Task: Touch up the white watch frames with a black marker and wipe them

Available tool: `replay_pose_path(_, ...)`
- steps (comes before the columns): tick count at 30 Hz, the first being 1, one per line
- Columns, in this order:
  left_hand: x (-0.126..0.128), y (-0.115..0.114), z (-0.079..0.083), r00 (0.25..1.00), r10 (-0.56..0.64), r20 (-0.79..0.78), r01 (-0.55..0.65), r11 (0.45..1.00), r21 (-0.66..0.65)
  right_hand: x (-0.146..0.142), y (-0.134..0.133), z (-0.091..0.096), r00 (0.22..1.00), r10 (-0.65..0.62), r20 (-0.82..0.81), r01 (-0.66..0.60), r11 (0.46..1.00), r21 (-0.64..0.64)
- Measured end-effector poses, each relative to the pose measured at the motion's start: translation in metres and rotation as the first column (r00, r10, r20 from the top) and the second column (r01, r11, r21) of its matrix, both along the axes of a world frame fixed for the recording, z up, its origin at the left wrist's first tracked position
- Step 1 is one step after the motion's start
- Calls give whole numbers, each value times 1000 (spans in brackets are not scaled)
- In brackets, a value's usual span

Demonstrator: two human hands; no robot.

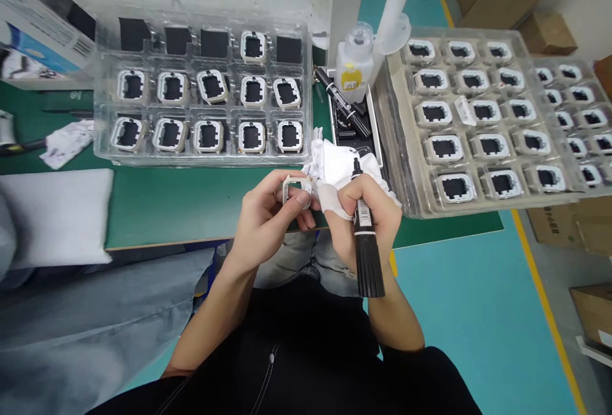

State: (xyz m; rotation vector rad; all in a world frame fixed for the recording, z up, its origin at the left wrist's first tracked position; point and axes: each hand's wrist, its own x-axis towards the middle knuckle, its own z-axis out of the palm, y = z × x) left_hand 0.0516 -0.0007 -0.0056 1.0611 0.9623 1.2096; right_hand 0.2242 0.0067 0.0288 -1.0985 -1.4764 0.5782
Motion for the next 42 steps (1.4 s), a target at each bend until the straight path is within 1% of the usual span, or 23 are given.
replay_pose_path(4, -2, 3, 4, 993, 2, 119, 7, 997, -73, -12, 1, -8, 997, 10, -74, -10, 1000, 2)
replay_pose_path(9, -4, 4, 8, 980, -7, 198, 32, 992, -125, -27, 3, -2, 996, -19, -90, 12, 997, -76)
replay_pose_path(11, -4, 5, 9, 975, 5, 223, 26, 991, -134, -31, 5, 0, 995, -22, -98, 12, 995, -104)
replay_pose_path(13, -4, 5, 9, 973, 21, 231, 13, 990, -143, -34, 8, 0, 991, -17, -136, 2, 994, -106)
replay_pose_path(15, -3, 5, 10, 974, 33, 224, 1, 989, -151, -36, 10, -2, 982, 11, -188, -31, 994, -106)
replay_pose_path(18, -3, 5, 9, 976, 41, 215, -9, 989, -147, -39, 11, -6, 962, 65, -266, -113, 979, -168)
replay_pose_path(22, -3, 4, 8, 983, 37, 180, -13, 991, -135, -40, 10, -6, 938, 101, -331, -191, 948, -254)
replay_pose_path(26, -3, 2, 7, 984, 31, 173, -13, 994, -105, -39, 11, -1, 942, 133, -309, -224, 933, -281)
replay_pose_path(29, -1, -1, 4, 994, 45, 103, -39, 997, -60, -35, 13, -3, 962, 111, -248, -172, 955, -240)
replay_pose_path(32, 2, -5, 0, 994, 104, -43, -102, 994, 40, -28, 14, -13, 975, 76, -209, -112, 980, -167)
replay_pose_path(34, 3, -7, -3, 979, 152, -138, -136, 984, 116, -23, 13, -21, 977, 60, -203, -93, 984, -154)
replay_pose_path(36, 3, -9, -4, 966, 174, -193, -143, 976, 164, -19, 12, -27, 972, 61, -226, -97, 984, -150)
replay_pose_path(39, 1, -9, -4, 966, 154, -207, -118, 977, 175, -15, 9, -30, 955, 75, -287, -121, 982, -146)
replay_pose_path(42, -2, -8, -3, 977, 128, -171, -100, 981, 164, -12, 8, -32, 949, 79, -306, -132, 979, -157)
